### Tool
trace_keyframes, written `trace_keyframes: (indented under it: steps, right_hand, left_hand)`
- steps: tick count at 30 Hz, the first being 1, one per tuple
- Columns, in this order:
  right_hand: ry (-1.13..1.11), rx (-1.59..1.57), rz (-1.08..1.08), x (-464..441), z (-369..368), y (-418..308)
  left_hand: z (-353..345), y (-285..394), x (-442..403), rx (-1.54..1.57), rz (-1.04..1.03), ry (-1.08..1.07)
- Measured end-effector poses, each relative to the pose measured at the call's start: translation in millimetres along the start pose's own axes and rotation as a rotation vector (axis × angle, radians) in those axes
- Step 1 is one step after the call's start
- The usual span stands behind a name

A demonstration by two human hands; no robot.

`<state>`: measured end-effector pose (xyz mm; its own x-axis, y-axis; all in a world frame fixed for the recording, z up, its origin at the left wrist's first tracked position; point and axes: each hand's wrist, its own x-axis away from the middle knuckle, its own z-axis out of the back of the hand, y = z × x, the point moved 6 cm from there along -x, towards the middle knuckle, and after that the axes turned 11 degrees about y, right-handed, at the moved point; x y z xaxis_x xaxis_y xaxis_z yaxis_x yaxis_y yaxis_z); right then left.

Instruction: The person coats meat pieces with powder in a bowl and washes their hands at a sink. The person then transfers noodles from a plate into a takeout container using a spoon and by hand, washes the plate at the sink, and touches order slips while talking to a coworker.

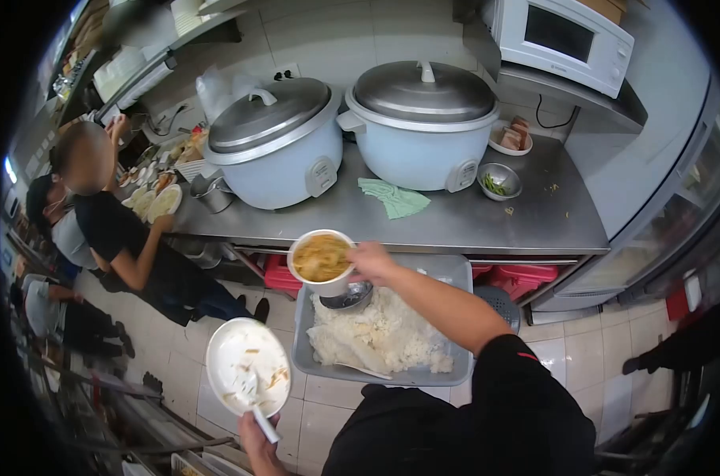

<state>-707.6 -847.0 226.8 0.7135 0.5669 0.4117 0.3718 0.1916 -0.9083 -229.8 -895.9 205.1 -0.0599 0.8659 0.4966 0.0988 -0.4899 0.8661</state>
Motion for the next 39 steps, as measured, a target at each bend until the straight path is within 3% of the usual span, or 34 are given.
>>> trace_keyframes:
  steps: [5, 8, 11, 15, 23, 24, 25, 26, 27, 28, 29, 30, 31, 33, 35, 36, 38, 39]
  right_hand:
    - [-0.005, 0.047, 0.016, -54.9, -138.9, -9.3]
    - [-0.035, -0.015, -0.017, -105.1, -217.8, 5.4]
    - [0.017, -0.079, 0.025, -126.5, -271.7, -10.2]
    - [0.227, -0.094, 0.029, -163.7, -312.3, -17.9]
    - [0.295, -0.114, 0.159, -224.9, -326.6, -33.8]
    - [0.325, 0.119, 0.147, -256.7, -318.1, -23.7]
    - [0.264, -0.25, 0.213, -252.5, -325.3, -17.8]
    - [0.173, -0.379, 0.18, -229.9, -334.8, -14.5]
    - [0.107, -0.282, 0.075, -205.0, -340.3, 1.8]
    - [-0.146, -0.164, 0.042, -192.8, -349.5, 29.2]
    - [-0.095, -0.073, -0.242, -182.6, -351.8, 70.7]
    - [-0.144, 0.026, -0.36, -168.5, -363.9, 112.1]
    - [-0.345, 0.512, -0.381, -114.4, -403.3, 101.2]
    - [-0.6, 0.752, -0.143, -52.8, -500.2, 91.4]
    - [-0.975, 0.718, 0.395, -11.4, -593.3, 97.8]
    - [-1.096, 0.827, 0.773, 31.2, -637.4, 78.0]
    - [-1.271, 0.581, 1.51, 135.8, -717.0, 35.2]
    - [-1.377, 0.614, 1.474, 162.3, -752.7, 36.6]
  left_hand:
    - [67.6, 38.3, -46.6, 0.026, 0.067, 0.128]
    - [104.2, 51.0, -78.1, 0.04, -0.055, 0.166]
    - [141.8, 51.4, -132.2, 0.052, 0.002, 0.056]
    - [159.5, 97.3, -162.5, 0.1, 0.021, 0.159]
    - [201.2, 143.5, -258.0, 0.111, 0.055, 0.127]
    - [202.2, 147.3, -274.1, 0.12, 0.02, 0.097]
    - [206.5, 151.8, -288.0, 0.129, -0.006, 0.087]
    - [213.7, 156.7, -294.8, 0.123, 0.024, 0.15]
    - [215.7, 162.8, -298.3, 0.114, 0.051, 0.21]
    - [214.5, 174.5, -303.7, 0.156, 0.022, 0.228]
    - [212.5, 185.7, -311.2, 0.198, -0.015, 0.235]
    - [214.5, 192.2, -319.9, 0.243, -0.005, 0.225]
    - [218.5, 197.5, -329.4, 0.291, -0.004, 0.217]
    - [228.5, 201.4, -360.3, 0.307, 0.028, 0.227]
    - [239.4, 201.2, -386.6, 0.416, -0.032, 0.281]
    - [241.4, 212.2, -393.2, 0.371, -0.049, 0.326]
    - [254.1, 244.6, -407.6, 0.347, -0.075, 0.317]
    - [256.8, 260.8, -418.5, 0.369, -0.088, 0.273]
